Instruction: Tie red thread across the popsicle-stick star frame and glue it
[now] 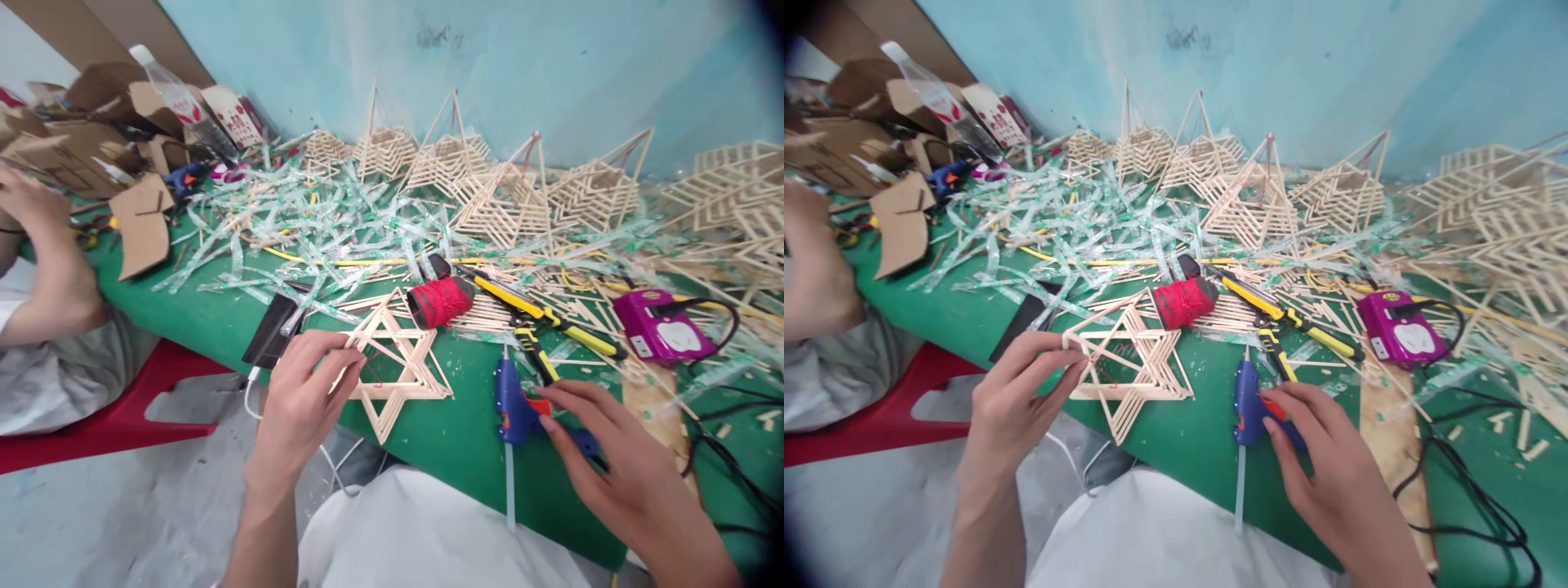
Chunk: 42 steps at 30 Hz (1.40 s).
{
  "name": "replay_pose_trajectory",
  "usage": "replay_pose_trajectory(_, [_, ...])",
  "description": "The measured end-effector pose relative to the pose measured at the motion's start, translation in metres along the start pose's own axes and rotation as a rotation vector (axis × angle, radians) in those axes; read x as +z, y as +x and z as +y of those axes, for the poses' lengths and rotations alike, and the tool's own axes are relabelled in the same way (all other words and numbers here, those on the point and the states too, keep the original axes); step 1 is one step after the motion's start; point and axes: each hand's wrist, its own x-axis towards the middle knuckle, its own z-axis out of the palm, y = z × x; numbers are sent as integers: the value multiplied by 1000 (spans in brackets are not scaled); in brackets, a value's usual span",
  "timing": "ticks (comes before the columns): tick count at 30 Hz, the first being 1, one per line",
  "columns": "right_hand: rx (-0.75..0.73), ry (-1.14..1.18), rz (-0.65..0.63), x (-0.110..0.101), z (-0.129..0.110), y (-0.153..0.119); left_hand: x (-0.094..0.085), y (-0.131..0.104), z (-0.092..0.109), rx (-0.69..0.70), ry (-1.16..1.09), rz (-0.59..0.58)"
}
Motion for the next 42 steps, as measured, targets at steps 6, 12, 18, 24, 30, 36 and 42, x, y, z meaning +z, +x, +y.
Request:
replay_pose_trajectory(6, [-151, 196, -58, -2, -55, 64, -2, 9, 4, 12, -114, -11])
replay_pose_trajectory(12, [-233, 185, -245, -15, -83, 125, -7, 11, 4, 5, -115, -67])
replay_pose_trajectory(18, [-317, 124, -323, -22, -91, 170, -13, 15, 12, 14, -11, -96])
replay_pose_trajectory(24, [-329, 216, -404, -7, -82, 181, -15, 11, 13, -37, -40, -54])
replay_pose_trajectory(30, [-274, 252, -435, 0, -77, 182, -17, 12, 8, -9, -39, -61])
replay_pose_trajectory(36, [-259, 302, -431, 7, -78, 169, -14, 9, 5, -17, -19, -79])
replay_pose_trajectory(42, [-219, 382, -404, 21, -70, 145, -6, 0, 7, -76, -60, -14])
